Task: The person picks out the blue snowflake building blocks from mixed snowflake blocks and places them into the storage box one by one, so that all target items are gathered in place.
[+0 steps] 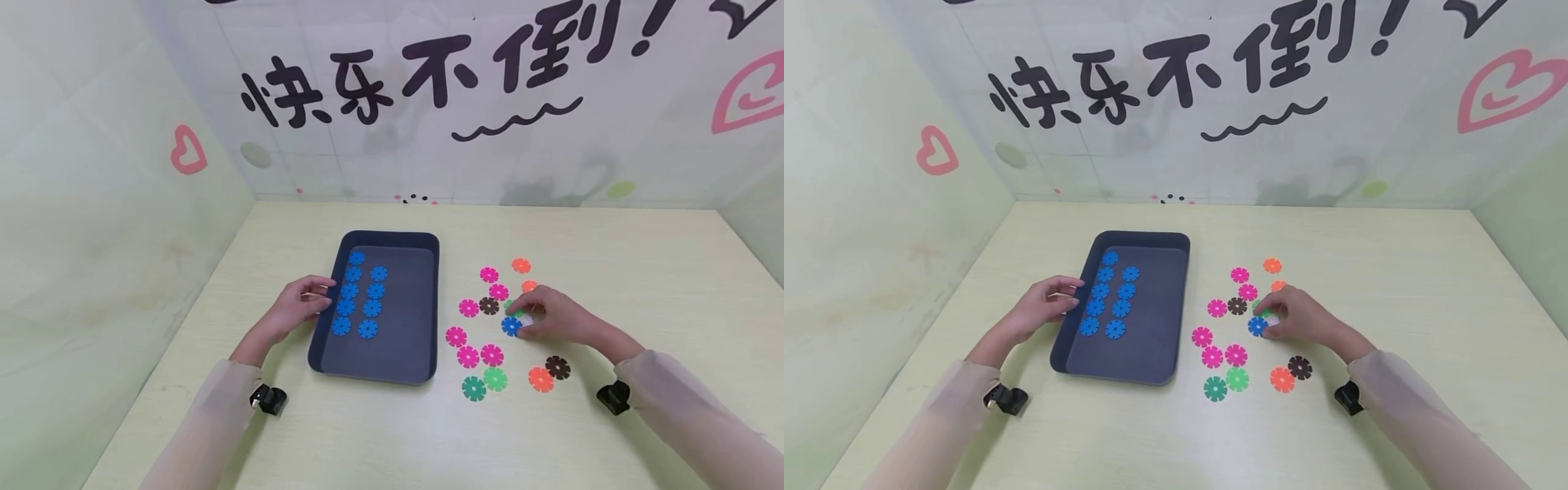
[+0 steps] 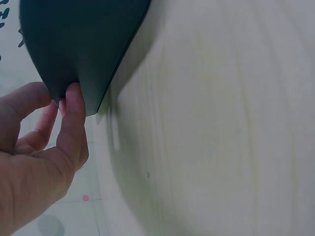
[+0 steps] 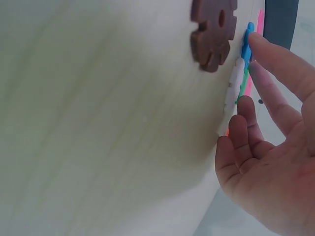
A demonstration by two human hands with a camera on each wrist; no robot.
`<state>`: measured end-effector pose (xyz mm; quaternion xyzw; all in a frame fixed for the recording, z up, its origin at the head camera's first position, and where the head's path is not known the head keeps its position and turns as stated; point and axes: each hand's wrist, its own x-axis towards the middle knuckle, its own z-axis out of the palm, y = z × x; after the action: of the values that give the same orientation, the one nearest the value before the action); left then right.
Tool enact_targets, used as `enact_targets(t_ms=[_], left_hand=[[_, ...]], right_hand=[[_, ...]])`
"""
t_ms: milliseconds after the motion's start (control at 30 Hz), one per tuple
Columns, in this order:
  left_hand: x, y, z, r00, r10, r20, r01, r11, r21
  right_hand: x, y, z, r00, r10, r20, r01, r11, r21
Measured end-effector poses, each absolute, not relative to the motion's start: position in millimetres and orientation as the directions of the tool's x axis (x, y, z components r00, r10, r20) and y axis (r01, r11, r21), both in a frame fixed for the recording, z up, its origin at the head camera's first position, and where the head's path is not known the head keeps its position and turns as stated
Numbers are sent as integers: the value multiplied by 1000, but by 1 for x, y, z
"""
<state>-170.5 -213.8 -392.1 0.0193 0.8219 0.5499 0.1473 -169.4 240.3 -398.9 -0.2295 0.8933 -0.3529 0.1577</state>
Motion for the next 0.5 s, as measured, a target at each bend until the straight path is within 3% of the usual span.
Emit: enact_targets(t_ms=[500], left_hand=[[-169, -214, -390, -956, 199, -217, -128, 382, 915]], right_hand=[[-168, 240, -399, -845, -521, -119, -301, 647, -701]])
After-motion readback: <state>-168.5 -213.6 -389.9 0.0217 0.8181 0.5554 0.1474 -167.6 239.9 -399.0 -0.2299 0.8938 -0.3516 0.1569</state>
